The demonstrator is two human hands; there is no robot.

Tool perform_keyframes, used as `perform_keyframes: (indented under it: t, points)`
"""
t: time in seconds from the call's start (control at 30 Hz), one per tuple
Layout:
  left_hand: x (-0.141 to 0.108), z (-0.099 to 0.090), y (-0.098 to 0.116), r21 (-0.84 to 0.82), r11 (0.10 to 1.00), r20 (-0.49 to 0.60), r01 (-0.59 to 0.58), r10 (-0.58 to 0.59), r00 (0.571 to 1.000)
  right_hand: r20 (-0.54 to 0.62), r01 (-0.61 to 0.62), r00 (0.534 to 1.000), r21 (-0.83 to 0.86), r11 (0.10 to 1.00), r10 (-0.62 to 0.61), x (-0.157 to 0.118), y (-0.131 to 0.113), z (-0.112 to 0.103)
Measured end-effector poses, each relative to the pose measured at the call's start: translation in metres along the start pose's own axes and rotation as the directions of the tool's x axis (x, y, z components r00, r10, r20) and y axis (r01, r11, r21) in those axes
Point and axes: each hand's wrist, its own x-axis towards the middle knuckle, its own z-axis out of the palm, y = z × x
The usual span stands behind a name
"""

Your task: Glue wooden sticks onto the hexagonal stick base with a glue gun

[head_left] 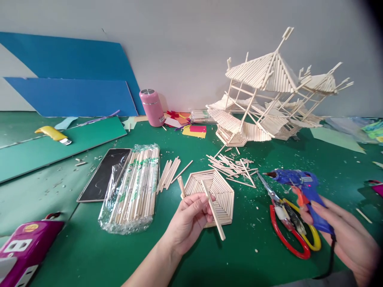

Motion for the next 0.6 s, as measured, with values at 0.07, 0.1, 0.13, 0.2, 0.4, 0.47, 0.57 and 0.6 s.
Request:
perform_keyframes:
  t: [0.07,0.1,0.13,0.2,0.4,0.47,0.57,0.6]
  points:
    - [0.000,-0.001,0.000,-0.006,1.000,-0.003,0.003,-0.003,1.000,0.185,-0.075,0.982,0.146,0.986,0.047,-0.010,-0.014,0.015]
    - [0.000,-0.001,-0.001,-0.007,1.000,-0.001,0.003,-0.003,1.000,0.252,-0.069,0.968,0.180,0.981,0.022,-0.014,-0.019,0.022]
    - [0.001,-0.002,-0.001,-0.007,1.000,0.001,0.003,-0.003,1.000,0.307,-0.039,0.951,0.192,0.981,-0.022,-0.017,-0.023,0.029]
    - [0.001,-0.003,-0.001,-0.011,1.000,0.009,0.002,-0.002,1.000,0.392,0.038,0.914,0.170,0.985,-0.103,-0.022,-0.028,0.039]
    - [0.000,-0.004,-0.001,-0.012,1.000,0.041,0.025,-0.024,0.999,0.471,0.274,0.850,-0.014,0.962,-0.236,-0.031,-0.028,0.053]
    - [0.000,-0.004,-0.001,-0.018,0.999,0.052,0.030,-0.029,0.998,0.447,0.333,0.858,-0.109,0.937,-0.253,-0.034,-0.029,0.055]
    - [-0.001,-0.003,-0.001,-0.032,0.999,0.070,0.039,-0.037,0.997,0.418,0.396,0.862,-0.204,0.895,-0.287,-0.038,-0.032,0.056]
    - [-0.001,-0.004,-0.001,-0.036,0.998,0.078,0.044,-0.041,0.996,0.414,0.417,0.859,-0.222,0.881,-0.302,-0.039,-0.033,0.056]
